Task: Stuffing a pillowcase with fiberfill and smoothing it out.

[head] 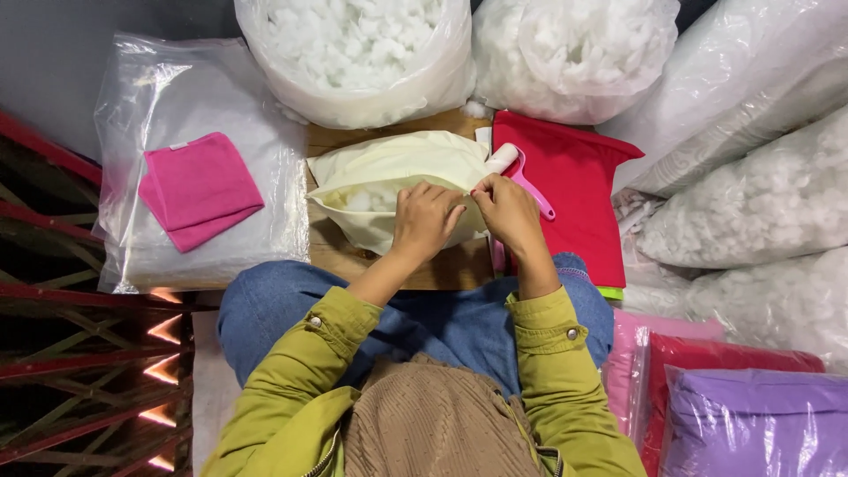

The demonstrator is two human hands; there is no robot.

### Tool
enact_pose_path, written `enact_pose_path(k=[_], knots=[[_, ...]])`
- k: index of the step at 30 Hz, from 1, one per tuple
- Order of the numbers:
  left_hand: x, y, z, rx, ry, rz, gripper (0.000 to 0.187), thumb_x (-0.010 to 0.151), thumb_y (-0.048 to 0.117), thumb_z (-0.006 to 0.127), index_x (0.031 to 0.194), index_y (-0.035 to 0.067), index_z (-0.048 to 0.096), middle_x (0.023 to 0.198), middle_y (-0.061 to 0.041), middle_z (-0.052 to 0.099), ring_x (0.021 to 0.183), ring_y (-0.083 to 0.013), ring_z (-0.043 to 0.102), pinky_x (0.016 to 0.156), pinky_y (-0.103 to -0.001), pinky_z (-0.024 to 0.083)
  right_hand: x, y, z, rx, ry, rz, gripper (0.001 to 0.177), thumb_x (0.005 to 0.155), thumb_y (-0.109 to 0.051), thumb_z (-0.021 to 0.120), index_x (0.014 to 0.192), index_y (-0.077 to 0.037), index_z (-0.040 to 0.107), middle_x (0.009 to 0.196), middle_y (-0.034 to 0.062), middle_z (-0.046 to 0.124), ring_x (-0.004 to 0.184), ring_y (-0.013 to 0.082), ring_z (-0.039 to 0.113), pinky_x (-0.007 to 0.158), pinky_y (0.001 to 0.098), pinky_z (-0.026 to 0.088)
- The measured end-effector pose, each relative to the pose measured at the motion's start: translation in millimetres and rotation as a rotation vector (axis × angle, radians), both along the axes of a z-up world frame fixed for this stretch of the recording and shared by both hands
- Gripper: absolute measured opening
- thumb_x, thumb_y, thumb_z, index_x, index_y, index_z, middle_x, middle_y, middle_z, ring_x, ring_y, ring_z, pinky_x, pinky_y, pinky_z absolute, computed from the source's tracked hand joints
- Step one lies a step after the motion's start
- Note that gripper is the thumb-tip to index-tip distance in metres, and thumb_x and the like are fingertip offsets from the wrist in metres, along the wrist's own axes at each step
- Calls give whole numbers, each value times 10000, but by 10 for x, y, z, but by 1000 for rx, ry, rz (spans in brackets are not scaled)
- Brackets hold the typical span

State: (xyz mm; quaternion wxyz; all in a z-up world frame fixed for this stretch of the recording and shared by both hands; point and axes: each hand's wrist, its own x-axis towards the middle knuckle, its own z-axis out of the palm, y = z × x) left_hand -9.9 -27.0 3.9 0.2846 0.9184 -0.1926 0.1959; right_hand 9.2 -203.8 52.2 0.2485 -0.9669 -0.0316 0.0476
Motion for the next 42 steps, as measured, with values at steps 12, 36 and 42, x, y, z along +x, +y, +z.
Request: enact_pose_path(k=[12, 36, 42], knots=[[254, -8, -90, -394, 573, -1, 140, 948, 304, 658, 975, 219, 766, 887, -27, 751, 911, -292, 723, 805, -420, 520, -31, -22, -43, 60, -86, 66, 140, 978, -224, 625, 987, -96, 679, 918, 171, 677, 981, 431, 661, 856, 543, 499], [220, -17, -85, -214, 364, -13, 167, 991, 214, 590, 1088, 150, 710, 960, -75, 721, 1009, -326, 680, 862, -455, 509, 28, 48, -246, 5, -248, 112, 87, 995, -254, 634, 1014, -176, 600, 992, 58, 591, 1087, 318, 603, 954, 490, 431], [395, 25, -347, -583, 697, -92, 129, 898, 256, 668, 960, 189, 759, 787, -3, 729, 792, -179, 675, 742, -343, 515, 30, 28, -264, 4, -240, 180, 74, 1000, -250, 641, 1014, -186, 607, 1013, 50, 594, 1118, 311, 584, 1018, 506, 396]])
